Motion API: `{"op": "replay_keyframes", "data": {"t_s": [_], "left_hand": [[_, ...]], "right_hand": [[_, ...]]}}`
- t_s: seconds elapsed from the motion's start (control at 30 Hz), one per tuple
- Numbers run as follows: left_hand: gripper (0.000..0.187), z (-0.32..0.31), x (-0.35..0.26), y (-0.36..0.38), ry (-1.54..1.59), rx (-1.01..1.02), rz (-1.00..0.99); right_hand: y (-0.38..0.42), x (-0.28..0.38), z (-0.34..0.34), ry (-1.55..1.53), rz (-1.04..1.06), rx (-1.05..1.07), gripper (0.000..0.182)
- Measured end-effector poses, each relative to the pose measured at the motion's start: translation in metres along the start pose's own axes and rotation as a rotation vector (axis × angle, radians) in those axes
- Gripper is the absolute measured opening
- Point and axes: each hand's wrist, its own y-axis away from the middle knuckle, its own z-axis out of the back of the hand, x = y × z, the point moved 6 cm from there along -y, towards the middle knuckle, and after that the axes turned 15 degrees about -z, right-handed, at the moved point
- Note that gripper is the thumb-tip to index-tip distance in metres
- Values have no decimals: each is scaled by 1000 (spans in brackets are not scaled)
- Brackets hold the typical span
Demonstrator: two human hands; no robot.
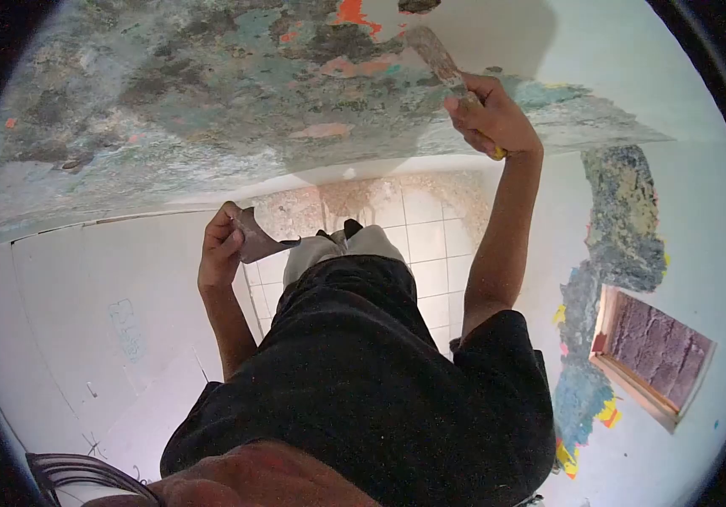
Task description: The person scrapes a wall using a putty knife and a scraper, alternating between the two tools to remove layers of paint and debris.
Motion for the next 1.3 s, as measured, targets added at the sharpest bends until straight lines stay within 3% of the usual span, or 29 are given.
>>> {"op": "replay_keyframes", "data": {"t_s": [0.23, 0.33, 0.63, 0.73, 0.83, 0.87, 1.07, 1.3], "left_hand": [[21, 12, 9, -9, -60, 55, 4], [20, 0, 7, -7, -19, 43, 13], [20, -4, 8, -6, 13, 65, 10], [21, -3, 6, -9, 5, 67, -16], [22, -2, 12, -5, -16, 49, 17], [23, -1, 13, -4, -31, 39, 31], [24, 6, 6, 5, -36, -37, -54], [23, 7, 9, 0, 2, -4, 15]], "right_hand": [[6, 4, 7, 130, -78, -125, 22], [7, 9, 3, 79, -37, -48, 23], [12, 18, 14, 286, -86, -90, 27], [14, 20, 21, 203, -67, -109, 30], [-2, 29, 3, 376, -55, -48, 35], [0, 35, -4, 304, -54, 20, 40], [10, 19, 18, 230, -62, -81, 44], [10, 10, 21, 124, -80, -61, 35]]}}
